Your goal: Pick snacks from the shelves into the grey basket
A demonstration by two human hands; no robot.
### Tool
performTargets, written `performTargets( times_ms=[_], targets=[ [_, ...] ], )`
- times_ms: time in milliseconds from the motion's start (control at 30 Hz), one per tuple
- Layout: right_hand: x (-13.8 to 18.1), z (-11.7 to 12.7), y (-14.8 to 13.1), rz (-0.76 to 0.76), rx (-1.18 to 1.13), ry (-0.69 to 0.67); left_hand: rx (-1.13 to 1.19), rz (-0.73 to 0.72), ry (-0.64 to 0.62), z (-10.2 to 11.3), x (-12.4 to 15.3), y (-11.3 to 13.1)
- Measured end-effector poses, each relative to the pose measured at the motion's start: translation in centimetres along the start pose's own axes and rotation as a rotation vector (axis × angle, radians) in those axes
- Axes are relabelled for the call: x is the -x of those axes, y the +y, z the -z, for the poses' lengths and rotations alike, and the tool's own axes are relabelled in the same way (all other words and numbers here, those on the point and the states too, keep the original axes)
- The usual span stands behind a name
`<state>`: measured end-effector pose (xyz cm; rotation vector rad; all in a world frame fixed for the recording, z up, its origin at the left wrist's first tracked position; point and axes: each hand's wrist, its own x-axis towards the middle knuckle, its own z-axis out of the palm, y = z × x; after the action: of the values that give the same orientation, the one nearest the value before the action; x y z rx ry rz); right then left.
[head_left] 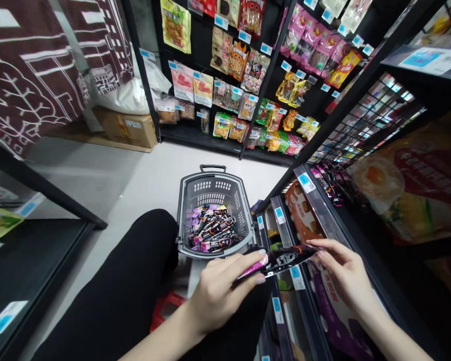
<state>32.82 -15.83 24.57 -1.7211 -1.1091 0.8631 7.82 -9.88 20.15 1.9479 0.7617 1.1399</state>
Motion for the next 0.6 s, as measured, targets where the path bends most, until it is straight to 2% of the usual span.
performTargets(
  times_ms=[100, 200, 267, 367, 433, 533, 600],
  targets=[
    [0.2, 0.2, -0.4, 0.058, 0.041, 0.024, 0.257, 0.266, 0.011, 0.3, -0.7, 0.3],
    [0.6, 0.0, -1.2, 0.129, 0.103, 0.057, 0.591, 0.572, -0.049, 0.7, -1.7, 0.2],
    [1.0, -0.2, -1.6, 0.171, 0.169, 0.06, 0.766, 0.685, -0.069, 0.7, -2.3, -0.2],
    [1.3, -0.2, -1.8, 0.277, 0.294, 0.061, 0.885, 0.756, -0.071, 0.5, -2.7, -0.9],
    [1.2, -0.1, -1.4, 0.414, 0.379, 0.067, 0.899, 0.768, -0.068, 0.4, -2.7, -1.1],
    [1.0, 0.2, -1.0, 0.63, 0.527, -0.008, 0.906, 0.764, -0.053, 0.3, -2.7, -1.2],
    [0.8, 0.4, -0.9, 0.711, 0.584, -0.067, 0.906, 0.766, -0.047, 0.4, -2.6, -1.2]
  ],
)
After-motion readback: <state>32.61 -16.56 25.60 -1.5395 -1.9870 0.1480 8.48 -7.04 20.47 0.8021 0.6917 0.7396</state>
